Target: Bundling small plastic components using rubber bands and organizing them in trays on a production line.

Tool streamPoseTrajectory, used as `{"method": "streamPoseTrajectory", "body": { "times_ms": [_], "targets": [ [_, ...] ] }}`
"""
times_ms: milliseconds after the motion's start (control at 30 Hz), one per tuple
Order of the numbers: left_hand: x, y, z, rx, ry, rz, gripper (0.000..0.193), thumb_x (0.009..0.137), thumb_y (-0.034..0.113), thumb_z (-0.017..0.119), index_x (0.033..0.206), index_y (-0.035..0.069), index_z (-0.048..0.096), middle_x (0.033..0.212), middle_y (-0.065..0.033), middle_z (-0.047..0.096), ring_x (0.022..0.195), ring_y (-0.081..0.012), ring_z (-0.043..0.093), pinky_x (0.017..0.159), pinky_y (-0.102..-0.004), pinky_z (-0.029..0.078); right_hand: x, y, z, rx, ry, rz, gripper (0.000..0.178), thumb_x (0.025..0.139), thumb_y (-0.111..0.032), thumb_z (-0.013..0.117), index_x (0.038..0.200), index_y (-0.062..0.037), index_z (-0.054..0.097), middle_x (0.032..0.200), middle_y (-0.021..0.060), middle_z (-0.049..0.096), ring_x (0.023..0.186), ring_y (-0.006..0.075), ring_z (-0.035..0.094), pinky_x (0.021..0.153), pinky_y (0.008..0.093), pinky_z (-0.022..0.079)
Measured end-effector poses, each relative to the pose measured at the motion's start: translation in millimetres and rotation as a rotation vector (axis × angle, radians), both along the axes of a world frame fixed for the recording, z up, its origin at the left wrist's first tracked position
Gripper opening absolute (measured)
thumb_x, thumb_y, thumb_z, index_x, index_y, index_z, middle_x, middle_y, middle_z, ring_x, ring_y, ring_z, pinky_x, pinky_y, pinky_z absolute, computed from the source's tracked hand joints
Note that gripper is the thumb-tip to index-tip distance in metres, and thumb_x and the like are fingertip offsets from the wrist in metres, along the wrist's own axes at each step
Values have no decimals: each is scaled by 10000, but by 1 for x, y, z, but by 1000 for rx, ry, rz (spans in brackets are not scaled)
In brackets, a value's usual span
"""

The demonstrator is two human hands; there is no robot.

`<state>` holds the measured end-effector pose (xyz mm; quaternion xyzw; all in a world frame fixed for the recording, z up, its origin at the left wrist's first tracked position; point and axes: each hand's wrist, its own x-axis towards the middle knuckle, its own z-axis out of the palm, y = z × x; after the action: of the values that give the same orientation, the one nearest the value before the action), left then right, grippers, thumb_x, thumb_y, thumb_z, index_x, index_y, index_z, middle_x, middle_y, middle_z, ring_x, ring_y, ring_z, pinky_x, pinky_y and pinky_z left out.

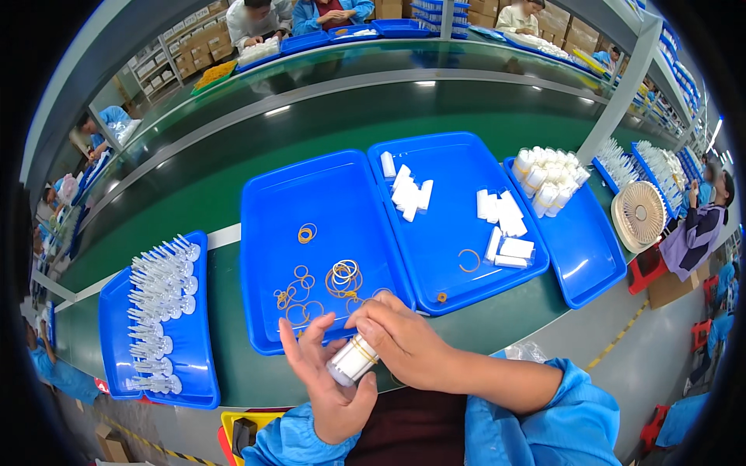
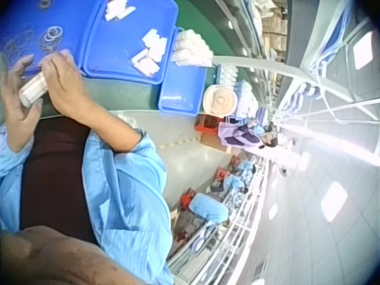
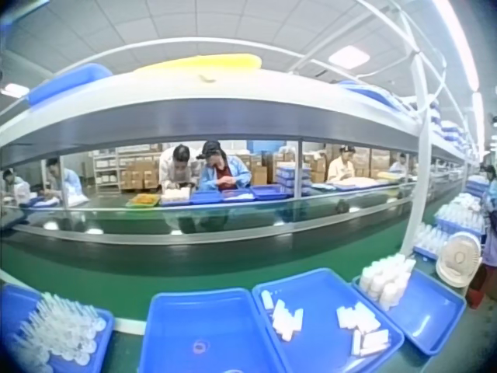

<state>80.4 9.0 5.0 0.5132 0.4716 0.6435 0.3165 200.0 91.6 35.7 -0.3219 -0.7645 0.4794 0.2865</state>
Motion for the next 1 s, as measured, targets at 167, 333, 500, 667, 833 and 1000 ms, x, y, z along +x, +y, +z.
{"method": "streamPoseTrajectory", "body": {
  "times_ms": [167,333,500,667,833,1000],
  "targets": [
    [-1,3,-11,72,50,49,965,606,29,589,1380,8,12,1319,-234,254,1228,-327,309,938,-433,306,-4,-3,-4,-31,78,59,172,922,-138,407,948,-2,510,876,135,471,784,254,488,699,351,403],
    [3,6,-17,202,108,119,882,641,75,601,1360,5,96,1315,-243,272,1225,-355,322,939,-439,319,-3,-6,-6,65,63,44,111,886,-109,446,911,-13,495,863,142,470,776,291,493,685,360,418],
    [8,2,-24,371,181,216,694,777,192,557,1344,28,191,1278,-238,339,1145,-368,416,887,-438,390,-3,-26,-6,208,165,-9,92,853,-109,495,904,-33,493,882,140,480,767,298,512,632,363,440],
    [16,8,-32,529,99,277,481,920,271,391,1330,55,259,1176,-241,424,1060,-412,473,851,-453,428,6,-38,-13,193,178,-4,157,855,-145,523,982,-53,513,973,147,466,778,287,530,645,350,460],
    [4,8,-36,344,76,412,391,885,243,503,1222,53,440,1137,-205,473,998,-303,526,811,-385,449,39,-18,-4,251,221,-28,182,841,-130,540,990,-32,509,953,140,486,795,281,525,703,352,448],
    [-75,-37,39,-1,727,351,565,831,113,546,1308,-57,297,1339,-221,311,1220,-334,325,1006,-416,262,129,23,10,640,97,-514,195,801,-64,548,982,-21,490,902,131,509,811,263,521,736,344,432]
  ]
}}
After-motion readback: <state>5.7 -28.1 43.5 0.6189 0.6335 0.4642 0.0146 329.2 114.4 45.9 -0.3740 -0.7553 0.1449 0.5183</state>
